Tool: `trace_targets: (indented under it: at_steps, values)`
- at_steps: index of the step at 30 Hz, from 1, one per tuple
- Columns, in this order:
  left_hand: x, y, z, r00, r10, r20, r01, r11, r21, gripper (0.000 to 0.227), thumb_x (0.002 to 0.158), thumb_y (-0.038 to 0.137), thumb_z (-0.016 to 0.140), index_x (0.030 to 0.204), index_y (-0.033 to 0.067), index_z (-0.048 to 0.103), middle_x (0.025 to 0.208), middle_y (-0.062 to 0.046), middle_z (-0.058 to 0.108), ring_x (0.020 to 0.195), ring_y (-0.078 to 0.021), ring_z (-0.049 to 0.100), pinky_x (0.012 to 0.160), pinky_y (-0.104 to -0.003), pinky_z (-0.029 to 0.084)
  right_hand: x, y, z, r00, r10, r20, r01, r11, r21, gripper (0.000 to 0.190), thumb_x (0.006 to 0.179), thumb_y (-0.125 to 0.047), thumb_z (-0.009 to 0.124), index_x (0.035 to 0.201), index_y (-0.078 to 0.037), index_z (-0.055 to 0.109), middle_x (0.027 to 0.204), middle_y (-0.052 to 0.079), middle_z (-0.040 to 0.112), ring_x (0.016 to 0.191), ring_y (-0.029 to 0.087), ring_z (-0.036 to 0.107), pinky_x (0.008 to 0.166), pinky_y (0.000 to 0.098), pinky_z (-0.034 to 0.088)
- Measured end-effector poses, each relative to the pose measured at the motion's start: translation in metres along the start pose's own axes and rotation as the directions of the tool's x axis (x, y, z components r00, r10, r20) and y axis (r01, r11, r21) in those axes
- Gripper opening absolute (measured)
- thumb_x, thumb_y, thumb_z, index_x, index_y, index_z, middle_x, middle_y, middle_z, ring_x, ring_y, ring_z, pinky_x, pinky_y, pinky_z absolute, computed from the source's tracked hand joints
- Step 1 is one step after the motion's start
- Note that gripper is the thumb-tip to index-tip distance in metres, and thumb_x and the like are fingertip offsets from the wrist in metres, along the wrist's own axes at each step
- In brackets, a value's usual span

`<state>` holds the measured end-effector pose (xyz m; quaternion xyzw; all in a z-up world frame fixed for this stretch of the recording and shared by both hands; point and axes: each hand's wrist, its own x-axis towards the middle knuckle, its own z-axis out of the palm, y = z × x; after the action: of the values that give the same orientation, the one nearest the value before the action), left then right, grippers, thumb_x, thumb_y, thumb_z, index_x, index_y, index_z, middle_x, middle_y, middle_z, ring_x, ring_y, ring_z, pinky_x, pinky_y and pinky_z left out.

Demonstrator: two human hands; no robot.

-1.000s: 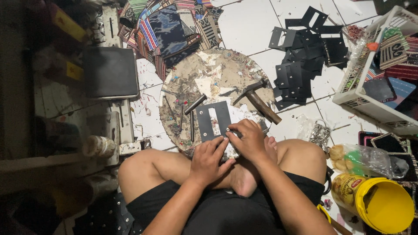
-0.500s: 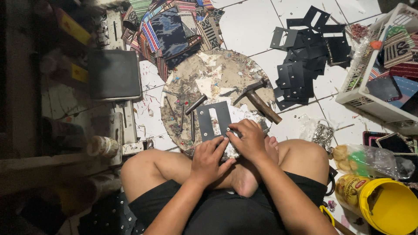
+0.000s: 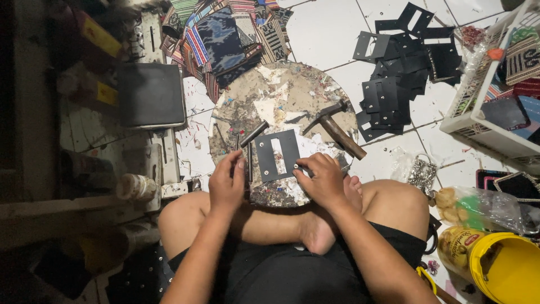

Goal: The person places small silver hardware pieces onto black leather cutouts, using a metal punch and a hammer to secure the hardware to the leather pieces on a round wooden block.

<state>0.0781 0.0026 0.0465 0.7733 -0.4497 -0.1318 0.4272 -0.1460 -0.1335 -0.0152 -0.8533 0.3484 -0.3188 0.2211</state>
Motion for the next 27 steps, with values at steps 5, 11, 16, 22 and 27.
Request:
trace_targets:
  at_steps: [5,11,16,22,27]
  values:
    - [0.041,0.008,0.007,0.993,0.022,0.119,-0.060,0.944,0.324,0.034,0.100,0.018,0.064,0.133,0.0116,0.067,0.114,-0.011,0.071,0.105,-0.0335,0.069,0.092,-0.048,0.054,0.003,-0.002,0.000,1.000,-0.005,-0.014,0.005,1.000,0.016,0.025,0.078,-0.031,0.086,0.101,-0.024,0.077,0.083,-0.004,0.066,0.080,0.020,0.067,0.076,0.0349,0.049]
    - [0.067,-0.015,0.039,0.989,0.061,0.137,-0.129,0.811,0.571,0.037,0.089,0.035,0.075,0.123,0.0200,0.073,0.106,-0.005,0.068,0.099,-0.0326,0.066,0.083,-0.050,0.056,0.002,-0.001,0.001,1.000,0.009,-0.019,-0.008,1.000,0.017,0.025,0.078,-0.030,0.086,0.101,-0.025,0.077,0.082,-0.004,0.066,0.080,0.020,0.067,0.076,0.0352,0.048]
    - [0.077,-0.021,0.040,0.988,0.005,0.154,-0.099,0.790,0.606,0.020,0.092,0.036,0.071,0.109,0.0267,0.075,0.099,0.001,0.068,0.096,-0.0285,0.067,0.081,-0.046,0.058,0.001,-0.001,0.004,1.000,0.006,-0.026,-0.005,1.000,0.028,0.017,0.080,-0.029,0.084,0.095,-0.026,0.078,0.080,-0.004,0.065,0.079,0.020,0.066,0.075,0.0344,0.048]
    - [0.081,-0.029,0.041,0.989,-0.045,0.141,-0.041,0.831,0.555,0.018,0.097,0.032,0.067,0.108,0.0184,0.071,0.101,-0.004,0.067,0.099,-0.0326,0.067,0.082,-0.051,0.057,0.000,-0.001,0.005,0.999,0.015,-0.035,-0.015,1.000,-0.005,0.014,0.079,-0.029,0.083,0.093,-0.028,0.078,0.079,-0.004,0.064,0.077,0.020,0.066,0.073,0.0344,0.048]
    - [0.077,-0.026,0.035,0.993,-0.120,-0.005,0.120,0.993,0.012,0.026,0.104,0.028,0.062,0.120,0.0062,0.064,0.109,-0.020,0.071,0.107,-0.0439,0.067,0.091,-0.055,0.053,0.001,-0.002,0.005,0.999,0.025,-0.043,-0.025,1.000,0.013,0.013,0.080,-0.028,0.083,0.092,-0.027,0.078,0.078,-0.004,0.064,0.077,0.020,0.066,0.073,0.0343,0.048]
